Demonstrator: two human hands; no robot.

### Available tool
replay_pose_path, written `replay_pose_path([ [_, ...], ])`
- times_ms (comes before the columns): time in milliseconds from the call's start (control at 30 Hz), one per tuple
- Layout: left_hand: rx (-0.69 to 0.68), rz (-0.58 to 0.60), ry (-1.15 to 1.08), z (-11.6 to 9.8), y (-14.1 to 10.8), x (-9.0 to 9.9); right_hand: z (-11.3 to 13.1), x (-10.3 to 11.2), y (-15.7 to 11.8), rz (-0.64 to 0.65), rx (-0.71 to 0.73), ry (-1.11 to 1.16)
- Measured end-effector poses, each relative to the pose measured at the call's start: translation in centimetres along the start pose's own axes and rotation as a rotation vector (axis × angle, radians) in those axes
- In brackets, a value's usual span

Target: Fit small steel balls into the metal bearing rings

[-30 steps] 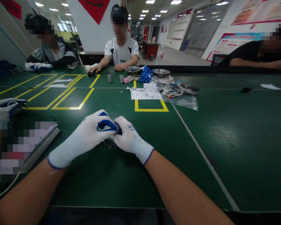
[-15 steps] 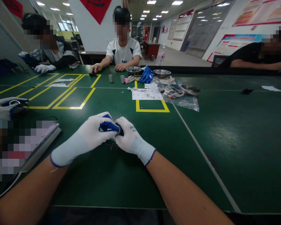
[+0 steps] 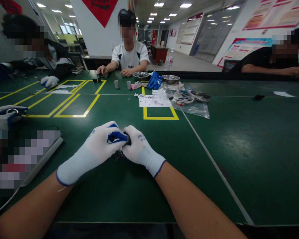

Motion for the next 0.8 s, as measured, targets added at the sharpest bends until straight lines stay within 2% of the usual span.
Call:
replay_pose_path([
  [67, 0.072, -0.032, -0.151, 0.5, 0.1, -0.2, 0.1, 0.2, 0.0, -0.031, 0.000, 0.002],
  [167, 0.147, -0.020, -0.368, 1.3, 0.2, -0.6, 0.4, 0.4, -0.1, -0.072, 0.018, 0.000],
  [267, 0.153, 0.001, -0.443, 1.6, 0.3, -0.9, 0.5, 0.5, -0.1, -0.092, 0.025, -0.021],
  [367, 0.137, -0.043, -0.383, 1.5, 0.4, -0.8, 0.3, 0.5, 0.0, -0.109, 0.018, -0.033],
  [467, 0.109, -0.074, -0.212, 1.2, 0.4, -0.5, 0.1, 0.4, 0.1, -0.119, 0.007, -0.037],
  [633, -0.033, -0.074, 0.057, 0.3, 0.4, -0.3, -0.1, 0.4, 0.3, -0.135, 0.009, -0.053],
  [700, -0.059, -0.068, 0.051, 0.2, 0.3, -0.3, -0.1, 0.5, 0.3, -0.133, 0.008, -0.055],
  [800, -0.017, -0.057, -0.102, 0.4, 0.2, -0.4, 0.1, 0.5, 0.2, -0.126, 0.007, -0.056],
])
Point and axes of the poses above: each hand's wrist, its own y-axis towards the middle knuckle, its own x-axis out of the back of the hand, z = x × y, the point moved 5 cm from there along y, towards the middle knuckle, and after that the axes turned 5 degrees about -x, right-handed, at the moved point
